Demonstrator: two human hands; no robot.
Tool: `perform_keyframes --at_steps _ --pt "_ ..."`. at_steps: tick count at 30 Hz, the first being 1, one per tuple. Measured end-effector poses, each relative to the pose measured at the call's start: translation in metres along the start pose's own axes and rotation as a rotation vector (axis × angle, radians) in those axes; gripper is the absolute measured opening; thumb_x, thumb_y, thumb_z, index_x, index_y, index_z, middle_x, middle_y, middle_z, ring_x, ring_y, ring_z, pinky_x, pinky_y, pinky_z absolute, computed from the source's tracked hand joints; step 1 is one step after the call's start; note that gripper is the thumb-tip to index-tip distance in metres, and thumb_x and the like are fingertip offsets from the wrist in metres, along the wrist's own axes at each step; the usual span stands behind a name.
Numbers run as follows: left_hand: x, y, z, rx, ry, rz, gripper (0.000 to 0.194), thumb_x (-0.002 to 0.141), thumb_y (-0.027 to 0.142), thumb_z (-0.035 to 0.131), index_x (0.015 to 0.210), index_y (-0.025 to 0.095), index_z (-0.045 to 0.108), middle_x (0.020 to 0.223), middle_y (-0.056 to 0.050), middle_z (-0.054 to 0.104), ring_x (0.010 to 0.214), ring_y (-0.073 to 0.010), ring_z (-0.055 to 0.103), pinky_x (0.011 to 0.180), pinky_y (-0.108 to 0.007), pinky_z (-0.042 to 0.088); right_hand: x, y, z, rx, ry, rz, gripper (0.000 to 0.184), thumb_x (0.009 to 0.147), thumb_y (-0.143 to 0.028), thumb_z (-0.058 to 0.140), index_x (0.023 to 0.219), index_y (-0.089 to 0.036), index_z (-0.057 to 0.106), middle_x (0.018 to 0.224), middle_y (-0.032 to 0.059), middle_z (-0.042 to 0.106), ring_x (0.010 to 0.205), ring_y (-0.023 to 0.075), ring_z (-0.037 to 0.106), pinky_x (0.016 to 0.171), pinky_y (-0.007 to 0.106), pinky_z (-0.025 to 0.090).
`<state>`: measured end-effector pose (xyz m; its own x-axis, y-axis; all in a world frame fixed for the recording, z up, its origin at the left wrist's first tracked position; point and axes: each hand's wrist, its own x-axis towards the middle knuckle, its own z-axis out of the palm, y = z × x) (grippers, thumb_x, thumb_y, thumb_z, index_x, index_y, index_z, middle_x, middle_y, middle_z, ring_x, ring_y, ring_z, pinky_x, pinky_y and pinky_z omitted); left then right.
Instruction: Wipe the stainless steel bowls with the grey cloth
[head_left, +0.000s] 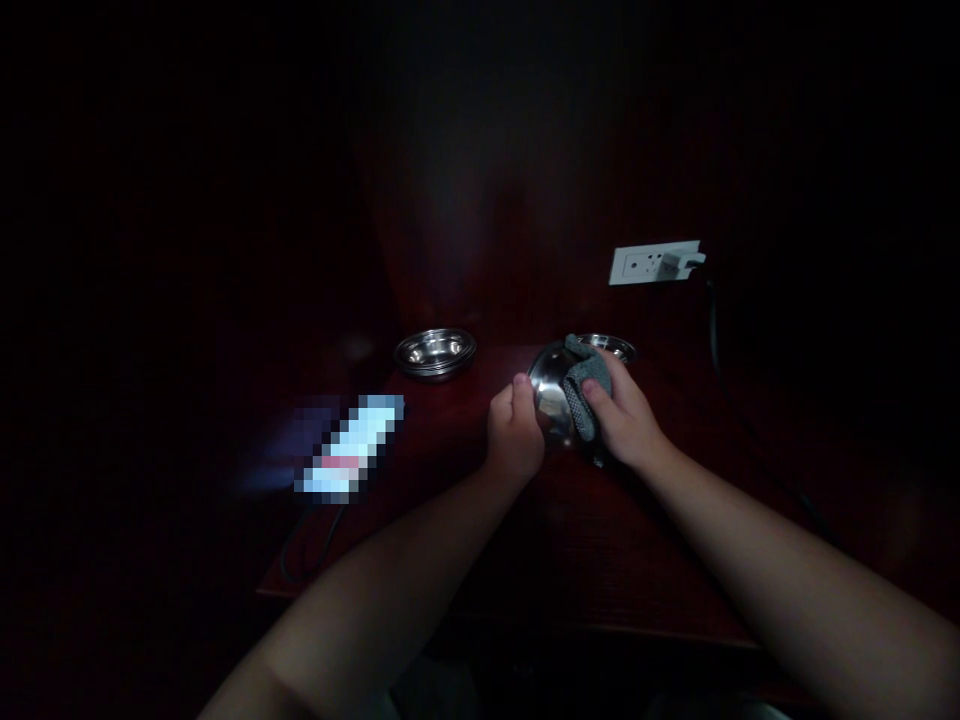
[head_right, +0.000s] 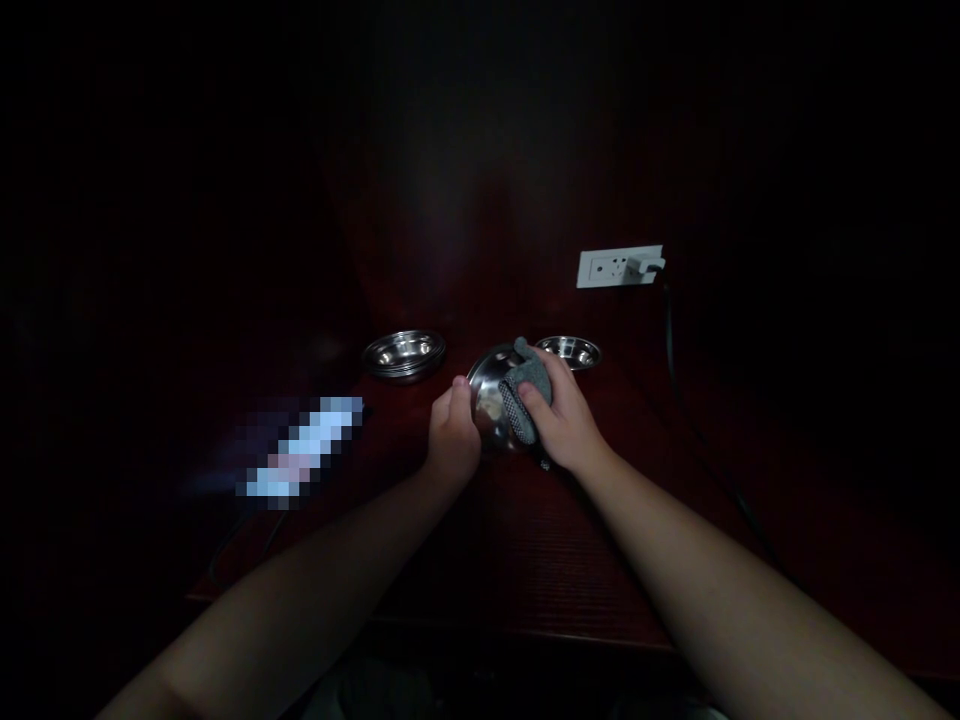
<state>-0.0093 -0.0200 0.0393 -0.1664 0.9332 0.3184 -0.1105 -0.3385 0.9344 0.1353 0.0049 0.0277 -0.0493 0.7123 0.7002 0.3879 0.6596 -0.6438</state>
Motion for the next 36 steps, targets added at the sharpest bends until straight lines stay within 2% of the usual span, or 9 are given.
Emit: perform_keyframes --at_steps 8,13,36 --pt "0.0001 -0.0011 -0.0008 -0.005 -0.01 -0.003 0.046 0.092 0.05 0.035 0.062 0.018 0.048 0.054 0.002 0.05 0.05 -0.0108 0.046 0.051 -0.024 0.036 -0.0003 0.0032 0.0015 0.051 0.001 0.038 0.054 0.086 -0.054 0.05 0.129 -0.021 0.048 0.13 0.0128 0.055 0.12 0.03 0.051 0.104 0.055 0.036" --pt "0.0004 -0.0008 0.0002 -0.01 -0.007 -0.003 0.046 0.092 0.049 0.034 0.061 0.018 0.047 0.055 0.001 0.049 0.05 -0.0105 0.045 0.049 -0.024 0.035 -0.0006 0.002 0.0019 0.05 0.002 0.065 0.053 0.087 -0.055 0.048 0.129 -0.023 0.047 0.131 0.0117 0.054 0.121 0.0304 0.05 0.104 0.055 0.035" --pt "-0.0004 -0.0024 0.0003 -0.023 -0.02 -0.01 0.046 0.091 0.051 0.034 0.062 0.018 0.048 0.056 0.001 0.051 0.052 -0.0111 0.047 0.05 -0.024 0.037 -0.0006 0.0023 0.0016 0.068 -0.004 0.07 0.054 0.087 -0.057 0.048 0.128 -0.023 0.047 0.129 0.0113 0.055 0.12 0.0299 0.05 0.105 0.055 0.034"
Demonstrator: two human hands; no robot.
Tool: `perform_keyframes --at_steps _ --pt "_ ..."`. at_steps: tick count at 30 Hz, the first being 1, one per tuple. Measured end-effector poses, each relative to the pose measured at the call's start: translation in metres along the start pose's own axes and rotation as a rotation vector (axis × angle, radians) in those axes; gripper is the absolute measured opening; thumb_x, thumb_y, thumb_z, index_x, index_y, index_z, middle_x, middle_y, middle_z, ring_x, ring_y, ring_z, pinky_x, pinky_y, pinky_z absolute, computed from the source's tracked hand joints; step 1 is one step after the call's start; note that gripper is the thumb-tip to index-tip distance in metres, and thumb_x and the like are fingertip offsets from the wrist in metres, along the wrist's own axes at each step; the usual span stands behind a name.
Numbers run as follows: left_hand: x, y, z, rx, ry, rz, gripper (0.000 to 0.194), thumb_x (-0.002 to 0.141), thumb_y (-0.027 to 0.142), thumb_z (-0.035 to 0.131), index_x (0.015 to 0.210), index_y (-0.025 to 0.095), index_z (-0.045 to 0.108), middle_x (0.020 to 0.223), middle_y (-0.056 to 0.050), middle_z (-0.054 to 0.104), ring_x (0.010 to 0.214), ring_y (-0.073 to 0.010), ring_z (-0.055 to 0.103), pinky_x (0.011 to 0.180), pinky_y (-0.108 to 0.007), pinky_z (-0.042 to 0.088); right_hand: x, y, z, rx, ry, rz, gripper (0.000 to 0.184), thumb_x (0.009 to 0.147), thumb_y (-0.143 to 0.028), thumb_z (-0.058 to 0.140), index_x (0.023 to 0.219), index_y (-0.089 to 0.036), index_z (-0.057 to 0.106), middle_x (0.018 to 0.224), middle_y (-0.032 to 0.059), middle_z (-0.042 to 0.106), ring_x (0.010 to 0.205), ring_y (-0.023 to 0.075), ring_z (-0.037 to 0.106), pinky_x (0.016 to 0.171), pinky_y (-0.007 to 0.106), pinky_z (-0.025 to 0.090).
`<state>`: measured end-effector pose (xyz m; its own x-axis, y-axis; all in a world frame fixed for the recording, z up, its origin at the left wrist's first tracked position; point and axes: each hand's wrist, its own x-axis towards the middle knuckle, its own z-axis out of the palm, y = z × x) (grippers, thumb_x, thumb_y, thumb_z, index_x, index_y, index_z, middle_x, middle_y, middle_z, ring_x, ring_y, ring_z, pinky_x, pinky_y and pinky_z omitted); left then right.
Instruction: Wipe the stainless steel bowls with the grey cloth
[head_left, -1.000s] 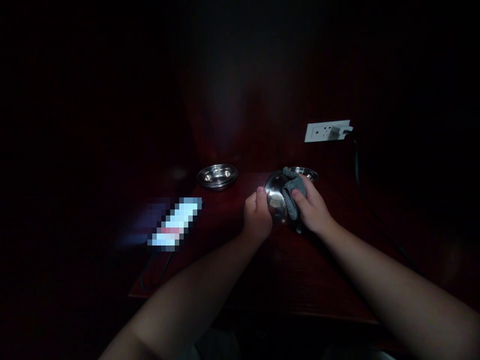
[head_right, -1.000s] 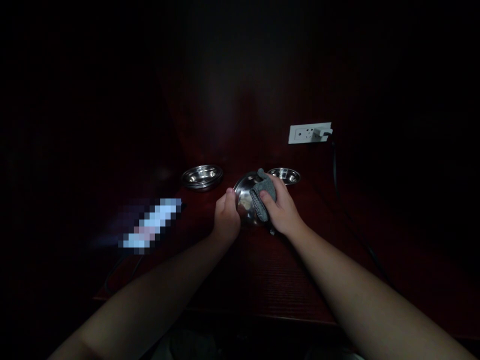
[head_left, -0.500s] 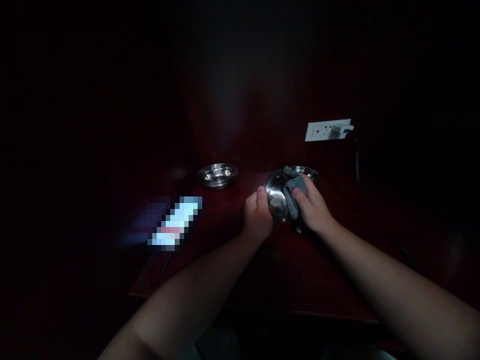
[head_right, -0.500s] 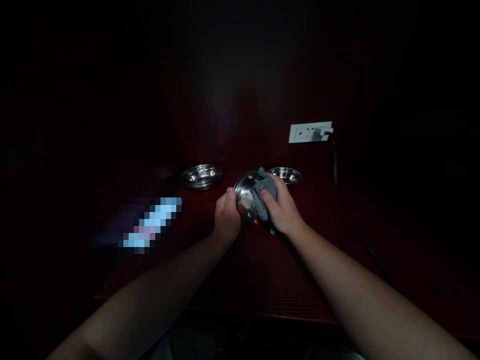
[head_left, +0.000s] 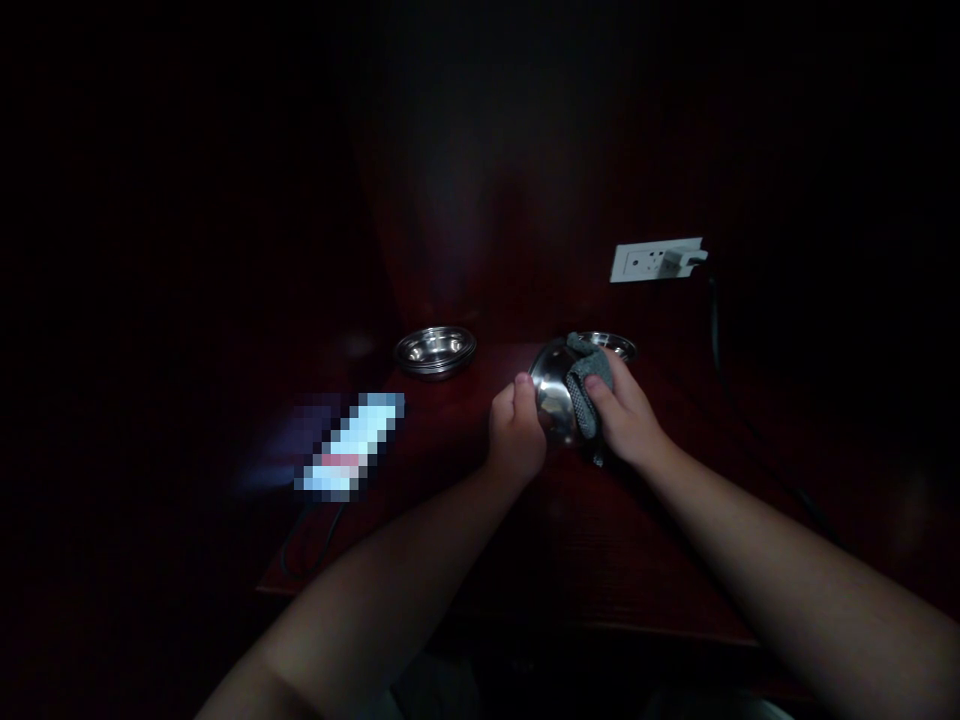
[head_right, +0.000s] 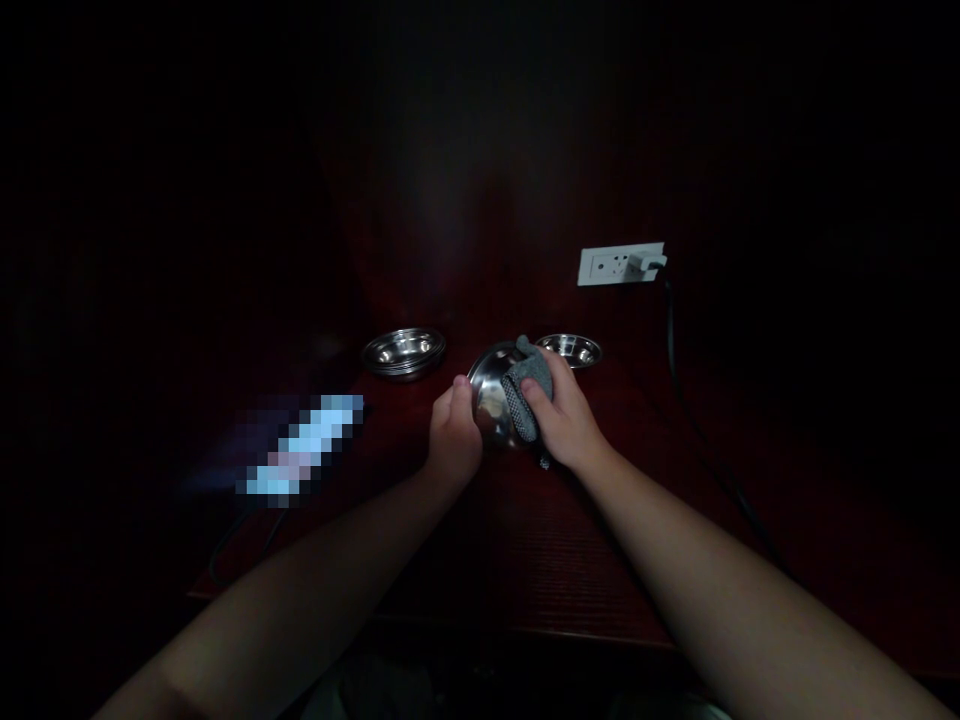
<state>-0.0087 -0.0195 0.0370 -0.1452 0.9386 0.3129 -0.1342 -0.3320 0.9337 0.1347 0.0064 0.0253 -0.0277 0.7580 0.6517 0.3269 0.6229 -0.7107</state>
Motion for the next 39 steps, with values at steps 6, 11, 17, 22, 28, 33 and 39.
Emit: perform_keyframes --at_steps 6,11,17,22,28,33,39 --pt "0.0001 0.0001 0.0004 0.008 0.01 0.022 0.045 0.092 0.049 0.035 0.061 0.018 0.048 0.057 0.001 0.051 0.052 -0.0107 0.047 0.05 -0.024 0.036 -0.0002 0.0009 0.0003 -0.002 0.006 0.018 0.055 0.086 -0.058 0.048 0.128 -0.023 0.047 0.128 0.0114 0.055 0.119 0.03 0.05 0.105 0.055 0.034" --pt "-0.0005 0.0016 0.0004 0.001 0.004 -0.004 0.045 0.092 0.049 0.034 0.062 0.018 0.048 0.057 0.001 0.051 0.052 -0.0109 0.047 0.05 -0.024 0.036 -0.0005 -0.0014 0.0003 0.009 0.0 0.023 0.055 0.086 -0.057 0.048 0.128 -0.022 0.047 0.127 0.012 0.055 0.118 0.0299 0.051 0.104 0.054 0.035" --pt "-0.0005 0.0009 0.0003 0.007 0.003 0.006 0.046 0.091 0.051 0.034 0.063 0.018 0.049 0.058 0.001 0.051 0.054 -0.0111 0.047 0.051 -0.024 0.037 -0.0004 -0.0025 0.0001 0.003 0.001 0.015 0.053 0.087 -0.057 0.047 0.128 -0.023 0.048 0.126 0.0111 0.056 0.116 0.0295 0.052 0.103 0.053 0.037" --pt "-0.0003 0.0005 -0.0003 0.021 0.0 0.018 0.046 0.092 0.05 0.034 0.063 0.018 0.048 0.058 0.001 0.051 0.053 -0.011 0.046 0.05 -0.024 0.036 -0.0003 -0.0015 0.0001 0.0 0.004 0.015 0.054 0.086 -0.057 0.048 0.127 -0.023 0.048 0.125 0.0115 0.056 0.116 0.0297 0.052 0.103 0.054 0.036" --pt "-0.0007 0.0008 -0.0001 0.01 -0.004 0.021 0.046 0.092 0.05 0.033 0.063 0.018 0.049 0.058 0.001 0.051 0.053 -0.0109 0.046 0.051 -0.024 0.037 -0.0009 -0.0018 0.0 -0.006 0.001 0.008 0.051 0.087 -0.056 0.047 0.128 -0.025 0.047 0.126 0.0098 0.057 0.116 0.0296 0.052 0.102 0.055 0.037" --pt "-0.0008 0.0014 -0.0005 0.017 0.005 0.014 0.045 0.092 0.05 0.035 0.062 0.018 0.048 0.058 0.001 0.052 0.053 -0.0109 0.046 0.052 -0.024 0.036 -0.0008 -0.0027 0.0001 -0.015 0.002 -0.003 0.051 0.088 -0.056 0.047 0.127 -0.024 0.047 0.126 0.0102 0.056 0.116 0.0289 0.052 0.103 0.054 0.037" --pt "-0.0003 0.0002 -0.0009 0.004 -0.001 0.012 0.046 0.091 0.051 0.034 0.063 0.018 0.049 0.057 0.001 0.051 0.053 -0.0114 0.047 0.052 -0.025 0.037 -0.0002 -0.0027 0.0006 0.01 0.0 -0.014 0.05 0.087 -0.056 0.048 0.126 -0.024 0.048 0.125 0.0109 0.056 0.117 0.0296 0.051 0.103 0.055 0.037"
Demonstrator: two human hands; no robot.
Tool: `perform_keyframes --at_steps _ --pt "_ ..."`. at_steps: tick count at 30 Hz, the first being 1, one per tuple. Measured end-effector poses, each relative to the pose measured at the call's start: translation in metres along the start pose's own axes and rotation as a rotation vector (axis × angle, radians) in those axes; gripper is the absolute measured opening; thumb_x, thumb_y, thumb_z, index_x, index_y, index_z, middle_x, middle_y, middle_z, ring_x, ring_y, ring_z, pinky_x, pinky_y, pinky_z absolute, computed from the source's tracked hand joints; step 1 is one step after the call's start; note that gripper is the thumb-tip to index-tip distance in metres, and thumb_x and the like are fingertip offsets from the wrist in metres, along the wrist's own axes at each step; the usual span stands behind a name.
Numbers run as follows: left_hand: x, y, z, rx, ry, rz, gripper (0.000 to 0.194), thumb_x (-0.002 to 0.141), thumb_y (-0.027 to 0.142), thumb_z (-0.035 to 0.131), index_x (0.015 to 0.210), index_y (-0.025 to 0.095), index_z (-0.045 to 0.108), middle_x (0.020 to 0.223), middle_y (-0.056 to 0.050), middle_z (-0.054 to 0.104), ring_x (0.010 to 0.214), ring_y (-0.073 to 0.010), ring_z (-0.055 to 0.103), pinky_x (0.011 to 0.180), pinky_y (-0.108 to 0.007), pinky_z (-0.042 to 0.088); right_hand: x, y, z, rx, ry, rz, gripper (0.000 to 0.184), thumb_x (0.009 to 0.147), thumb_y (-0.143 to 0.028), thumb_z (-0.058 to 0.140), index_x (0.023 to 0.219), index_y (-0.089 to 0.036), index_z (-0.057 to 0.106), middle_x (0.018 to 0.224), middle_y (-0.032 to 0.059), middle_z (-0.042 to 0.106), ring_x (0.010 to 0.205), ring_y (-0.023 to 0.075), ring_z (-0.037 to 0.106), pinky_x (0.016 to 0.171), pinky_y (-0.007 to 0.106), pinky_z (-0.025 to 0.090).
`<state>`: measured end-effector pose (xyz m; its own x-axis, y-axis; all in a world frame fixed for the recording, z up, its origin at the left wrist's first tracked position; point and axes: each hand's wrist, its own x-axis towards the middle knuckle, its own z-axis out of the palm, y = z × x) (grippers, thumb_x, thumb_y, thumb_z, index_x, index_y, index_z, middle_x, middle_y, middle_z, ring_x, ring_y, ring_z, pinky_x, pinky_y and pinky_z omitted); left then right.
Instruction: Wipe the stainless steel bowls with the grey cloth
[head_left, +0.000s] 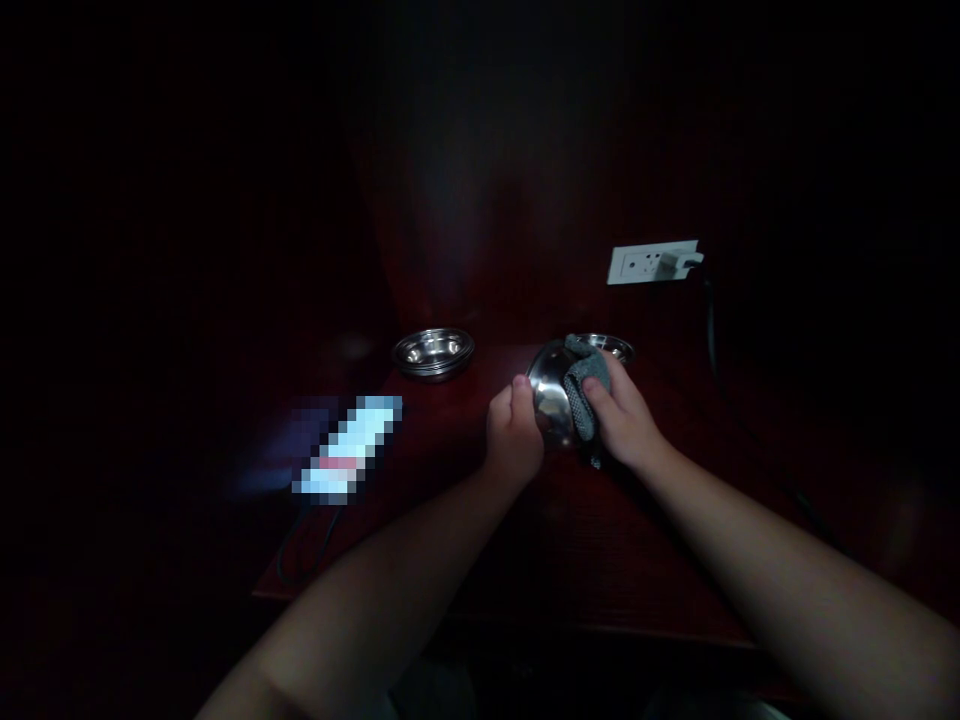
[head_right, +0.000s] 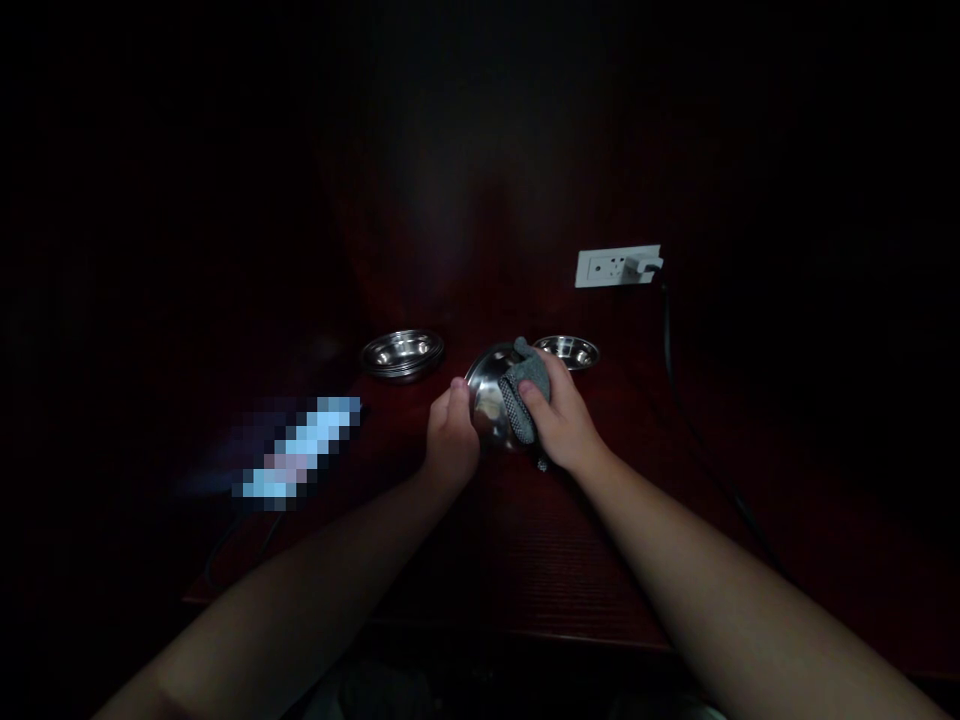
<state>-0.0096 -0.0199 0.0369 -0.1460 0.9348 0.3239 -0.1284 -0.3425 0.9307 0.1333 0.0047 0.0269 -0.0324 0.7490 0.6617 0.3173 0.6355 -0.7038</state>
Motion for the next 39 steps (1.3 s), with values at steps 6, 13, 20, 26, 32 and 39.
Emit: perform_keyframes --at_steps 6,13,20,26,32,39 --pt "0.0004 -0.0025 -0.0008 0.011 -0.007 0.002 0.047 0.091 0.053 0.034 0.066 0.017 0.052 0.06 0.0 0.054 0.055 -0.0119 0.049 0.054 -0.025 0.039 0.0002 0.0006 -0.0004 -0.02 0.001 -0.008 0.049 0.088 -0.054 0.048 0.127 -0.026 0.047 0.128 0.0102 0.054 0.12 0.0304 0.049 0.104 0.057 0.035" --pt "0.0011 0.0002 -0.0006 0.0 -0.028 -0.002 0.046 0.092 0.05 0.033 0.065 0.018 0.051 0.057 0.001 0.051 0.053 -0.0113 0.046 0.051 -0.024 0.036 -0.0002 -0.0012 -0.0003 -0.024 0.0 0.0 0.049 0.088 -0.054 0.047 0.127 -0.025 0.047 0.127 0.0108 0.053 0.119 0.0305 0.049 0.104 0.057 0.035" --pt "-0.0001 0.0013 -0.0001 0.008 -0.032 0.01 0.045 0.092 0.05 0.033 0.065 0.018 0.05 0.057 0.001 0.051 0.052 -0.0114 0.047 0.051 -0.024 0.037 -0.0004 -0.0008 -0.0006 -0.056 0.011 -0.023 0.048 0.088 -0.054 0.046 0.126 -0.025 0.047 0.126 0.0107 0.053 0.119 0.0298 0.049 0.104 0.055 0.035" --pt "0.0008 -0.0005 -0.0002 0.012 -0.042 0.019 0.045 0.092 0.05 0.033 0.065 0.018 0.05 0.059 0.0 0.052 0.055 -0.0118 0.047 0.053 -0.024 0.037 -0.0004 -0.0012 -0.0007 -0.076 0.017 -0.027 0.048 0.088 -0.054 0.046 0.127 -0.025 0.047 0.128 0.0108 0.052 0.121 0.0299 0.047 0.105 0.056 0.034" --pt "-0.0004 -0.0013 -0.0007 0.021 -0.05 0.01 0.046 0.091 0.052 0.034 0.065 0.018 0.049 0.059 0.001 0.051 0.055 -0.0118 0.046 0.053 -0.024 0.037 -0.0003 -0.0032 -0.0012 -0.104 0.016 -0.086 0.047 0.088 -0.052 0.047 0.128 -0.025 0.046 0.13 0.0106 0.051 0.123 0.0296 0.046 0.106 0.055 0.033" --pt "-0.0005 -0.003 -0.0013 0.026 -0.078 0.026 0.045 0.091 0.052 0.033 0.064 0.019 0.048 0.058 0.002 0.049 0.053 -0.0111 0.043 0.052 -0.024 0.035 0.0009 -0.0068 -0.0026 -0.12 0.009 -0.151 0.047 0.088 -0.049 0.049 0.128 -0.024 0.047 0.13 0.0114 0.052 0.124 0.029 0.045 0.108 0.053 0.031"
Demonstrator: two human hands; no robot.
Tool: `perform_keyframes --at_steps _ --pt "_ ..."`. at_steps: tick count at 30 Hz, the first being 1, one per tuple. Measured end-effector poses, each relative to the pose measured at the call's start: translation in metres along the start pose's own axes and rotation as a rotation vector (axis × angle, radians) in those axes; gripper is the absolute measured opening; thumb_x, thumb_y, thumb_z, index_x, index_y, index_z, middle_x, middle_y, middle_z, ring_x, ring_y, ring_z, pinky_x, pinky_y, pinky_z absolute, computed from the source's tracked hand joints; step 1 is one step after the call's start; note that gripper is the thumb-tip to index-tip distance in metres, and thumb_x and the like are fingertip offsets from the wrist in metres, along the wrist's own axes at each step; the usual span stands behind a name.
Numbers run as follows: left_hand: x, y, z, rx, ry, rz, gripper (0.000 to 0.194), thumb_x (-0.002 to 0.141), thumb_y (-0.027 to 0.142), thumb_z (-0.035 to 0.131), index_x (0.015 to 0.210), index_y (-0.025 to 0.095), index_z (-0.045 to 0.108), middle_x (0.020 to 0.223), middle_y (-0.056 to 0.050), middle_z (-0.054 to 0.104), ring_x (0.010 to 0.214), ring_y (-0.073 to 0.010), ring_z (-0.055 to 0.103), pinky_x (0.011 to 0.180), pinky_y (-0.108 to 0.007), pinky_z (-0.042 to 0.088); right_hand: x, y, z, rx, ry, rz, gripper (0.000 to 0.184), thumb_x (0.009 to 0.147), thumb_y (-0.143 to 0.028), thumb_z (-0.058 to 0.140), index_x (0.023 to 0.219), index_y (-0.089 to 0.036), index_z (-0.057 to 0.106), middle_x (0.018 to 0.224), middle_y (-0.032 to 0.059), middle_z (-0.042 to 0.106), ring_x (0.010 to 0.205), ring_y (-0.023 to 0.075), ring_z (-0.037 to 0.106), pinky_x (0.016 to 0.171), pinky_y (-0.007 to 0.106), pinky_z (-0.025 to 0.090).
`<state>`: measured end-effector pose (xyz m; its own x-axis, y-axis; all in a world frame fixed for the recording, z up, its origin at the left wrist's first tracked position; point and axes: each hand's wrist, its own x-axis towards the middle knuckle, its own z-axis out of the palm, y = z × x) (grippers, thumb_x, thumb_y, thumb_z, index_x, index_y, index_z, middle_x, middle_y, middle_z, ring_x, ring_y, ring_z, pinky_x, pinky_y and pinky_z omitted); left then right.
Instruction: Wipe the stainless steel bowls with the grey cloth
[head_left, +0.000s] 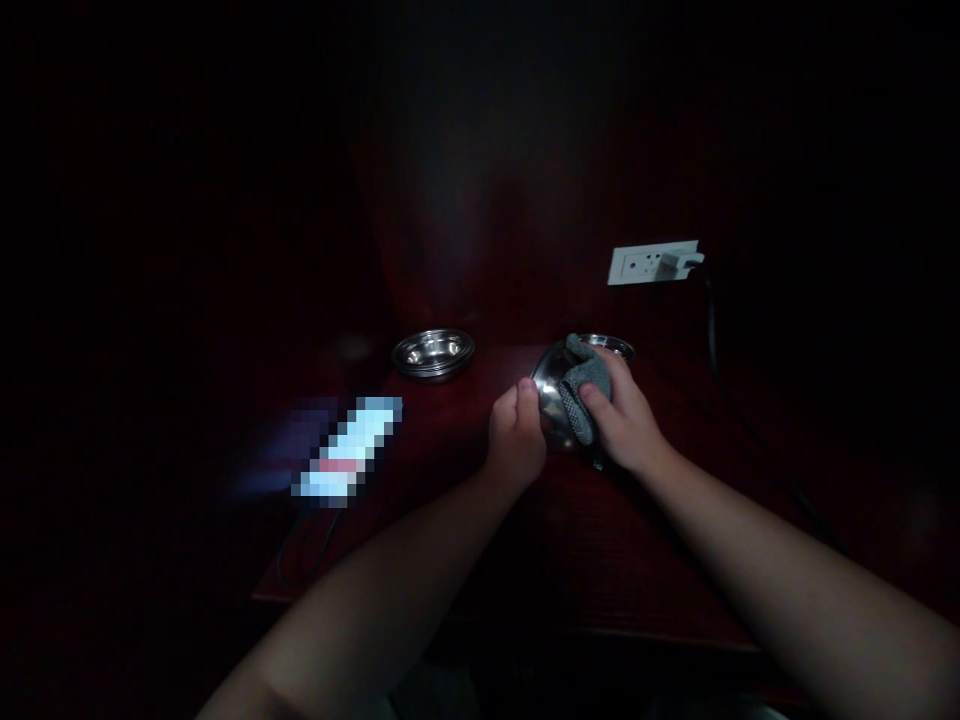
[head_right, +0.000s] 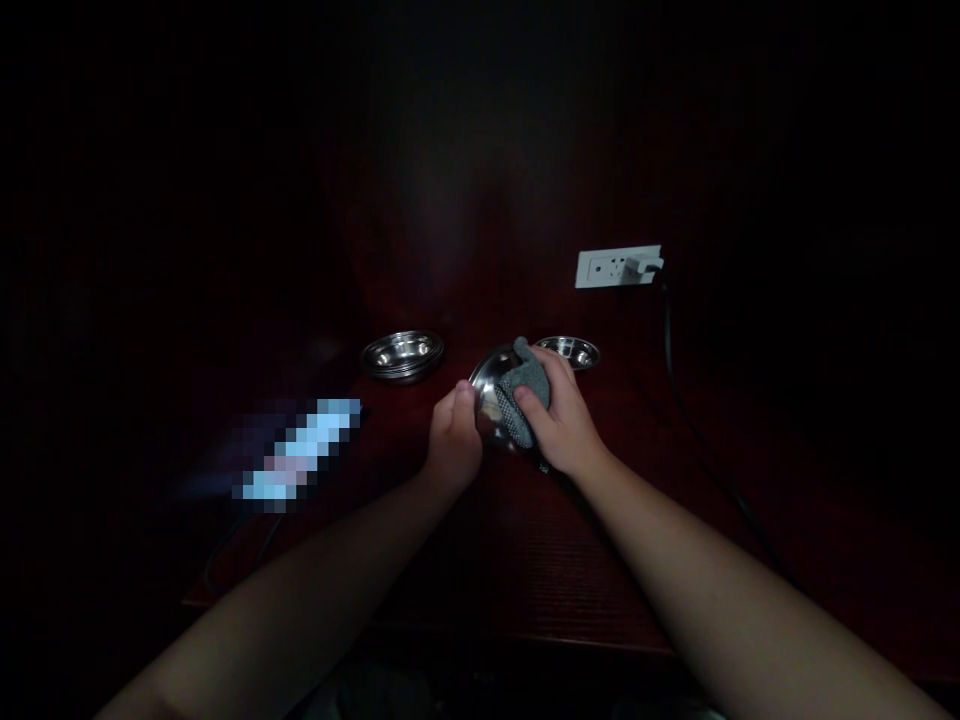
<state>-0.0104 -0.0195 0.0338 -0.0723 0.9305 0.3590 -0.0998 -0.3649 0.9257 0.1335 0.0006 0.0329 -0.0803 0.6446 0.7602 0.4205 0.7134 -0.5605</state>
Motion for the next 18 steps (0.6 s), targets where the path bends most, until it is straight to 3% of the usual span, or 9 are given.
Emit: perform_keyframes --at_steps 18 --pt "0.0004 -0.0005 -0.0003 0.032 -0.016 0.008 0.045 0.092 0.052 0.032 0.066 0.018 0.048 0.06 0.002 0.049 0.055 -0.0109 0.043 0.056 -0.024 0.037 -0.0006 -0.0025 -0.0001 -0.022 -0.024 0.007 0.051 0.087 -0.049 0.051 0.129 -0.022 0.046 0.127 0.013 0.053 0.117 0.0297 0.05 0.102 0.053 0.037"
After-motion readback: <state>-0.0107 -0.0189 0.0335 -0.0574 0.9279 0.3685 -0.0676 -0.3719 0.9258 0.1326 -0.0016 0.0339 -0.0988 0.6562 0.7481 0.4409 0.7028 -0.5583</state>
